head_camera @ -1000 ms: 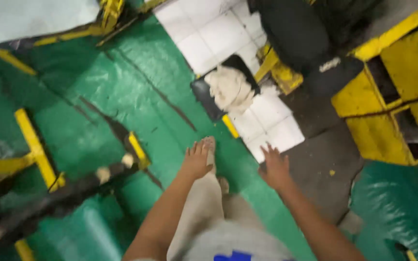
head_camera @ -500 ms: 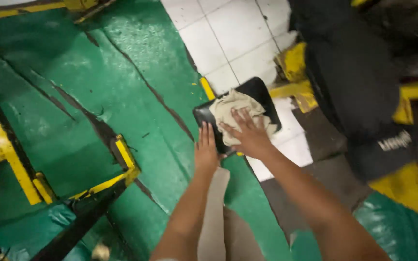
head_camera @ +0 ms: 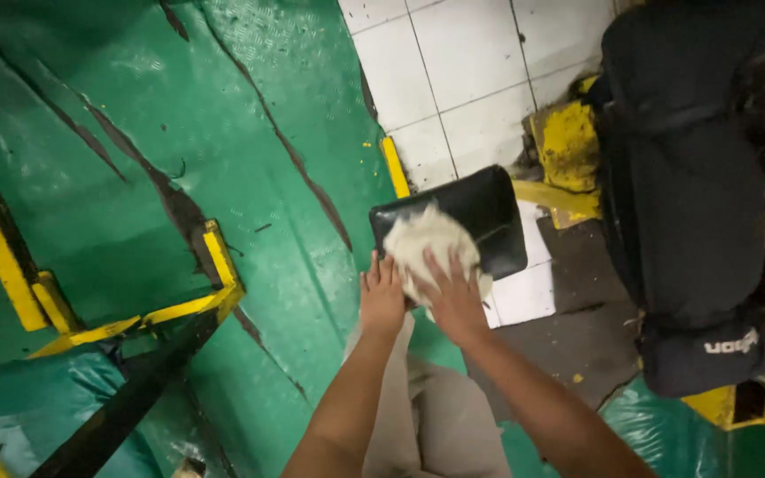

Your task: Cleaning gym equipment with a cloth and moving weight plates.

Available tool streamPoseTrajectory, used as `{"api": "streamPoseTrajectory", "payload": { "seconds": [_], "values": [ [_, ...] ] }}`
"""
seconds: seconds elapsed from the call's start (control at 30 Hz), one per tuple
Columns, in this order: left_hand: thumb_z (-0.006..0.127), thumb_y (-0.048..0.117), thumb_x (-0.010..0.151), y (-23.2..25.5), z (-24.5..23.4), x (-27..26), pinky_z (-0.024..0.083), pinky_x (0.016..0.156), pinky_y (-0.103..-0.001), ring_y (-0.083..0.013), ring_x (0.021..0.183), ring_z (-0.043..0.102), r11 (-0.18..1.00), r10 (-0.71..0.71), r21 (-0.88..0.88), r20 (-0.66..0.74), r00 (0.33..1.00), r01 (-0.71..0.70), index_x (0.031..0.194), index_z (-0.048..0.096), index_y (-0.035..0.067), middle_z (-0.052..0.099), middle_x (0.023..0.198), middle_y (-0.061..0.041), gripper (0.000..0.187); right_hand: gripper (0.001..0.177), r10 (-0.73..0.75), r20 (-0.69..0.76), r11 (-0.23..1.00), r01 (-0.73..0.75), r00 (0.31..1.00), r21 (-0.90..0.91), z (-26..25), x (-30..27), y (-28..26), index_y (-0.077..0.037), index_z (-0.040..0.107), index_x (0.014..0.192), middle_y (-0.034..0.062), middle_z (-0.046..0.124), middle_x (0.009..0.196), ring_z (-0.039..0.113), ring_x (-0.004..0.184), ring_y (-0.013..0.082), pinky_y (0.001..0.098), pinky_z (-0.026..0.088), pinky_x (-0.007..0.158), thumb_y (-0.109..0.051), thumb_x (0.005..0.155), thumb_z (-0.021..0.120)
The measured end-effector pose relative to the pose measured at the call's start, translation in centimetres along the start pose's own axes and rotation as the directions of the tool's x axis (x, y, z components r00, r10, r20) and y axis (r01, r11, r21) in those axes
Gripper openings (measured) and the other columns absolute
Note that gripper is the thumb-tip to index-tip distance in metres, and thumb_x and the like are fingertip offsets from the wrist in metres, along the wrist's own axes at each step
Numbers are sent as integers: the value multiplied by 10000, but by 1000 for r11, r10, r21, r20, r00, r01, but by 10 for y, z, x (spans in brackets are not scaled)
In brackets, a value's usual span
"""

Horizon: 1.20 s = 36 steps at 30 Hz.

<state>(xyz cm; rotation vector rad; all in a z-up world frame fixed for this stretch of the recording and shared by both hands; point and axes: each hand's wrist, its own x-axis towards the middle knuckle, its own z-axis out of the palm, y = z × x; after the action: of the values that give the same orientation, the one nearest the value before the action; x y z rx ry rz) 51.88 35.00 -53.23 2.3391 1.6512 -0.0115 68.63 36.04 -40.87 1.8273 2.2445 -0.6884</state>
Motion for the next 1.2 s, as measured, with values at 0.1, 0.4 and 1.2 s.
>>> {"api": "streamPoseTrajectory", "payload": {
  "seconds": [0.1, 0.4, 1.2],
  "values": [
    [899, 465, 642, 9, -65, 15, 326, 1165, -589, -336, 1551, 236, 988, -67, -115, 299, 952, 105, 1511, 241, 80, 49, 1735, 9, 1157, 604, -142, 39, 986, 145, 989, -82, 26, -12, 51, -373, 534, 1466, 31, 243, 1681, 234, 1483, 429, 710, 330, 1088, -277, 882, 655],
    [956, 394, 556, 26, -108, 29, 369, 1142, -526, -278, 1509, 309, 949, -203, -147, 392, 897, 279, 1604, 5, 172, 37, 1706, 2, 1433, 681, 130, -271, 991, -135, 954, 3, -7, 76, 92, -283, 473, 1532, 124, 225, 1688, 171, 1490, 531, 707, 282, 1124, -247, 888, 688],
    [804, 250, 825, 81, -75, -26, 493, 1067, -500, -291, 1452, 445, 461, -479, -397, 641, 599, 793, 1614, 162, 422, 174, 1724, -7, 1031, 614, -481, -147, 856, 426, 864, -294, -7, 14, 66, -279, 581, 1470, 132, 245, 1683, 195, 1481, 559, 722, 294, 1080, -59, 897, 596]
  ]
}}
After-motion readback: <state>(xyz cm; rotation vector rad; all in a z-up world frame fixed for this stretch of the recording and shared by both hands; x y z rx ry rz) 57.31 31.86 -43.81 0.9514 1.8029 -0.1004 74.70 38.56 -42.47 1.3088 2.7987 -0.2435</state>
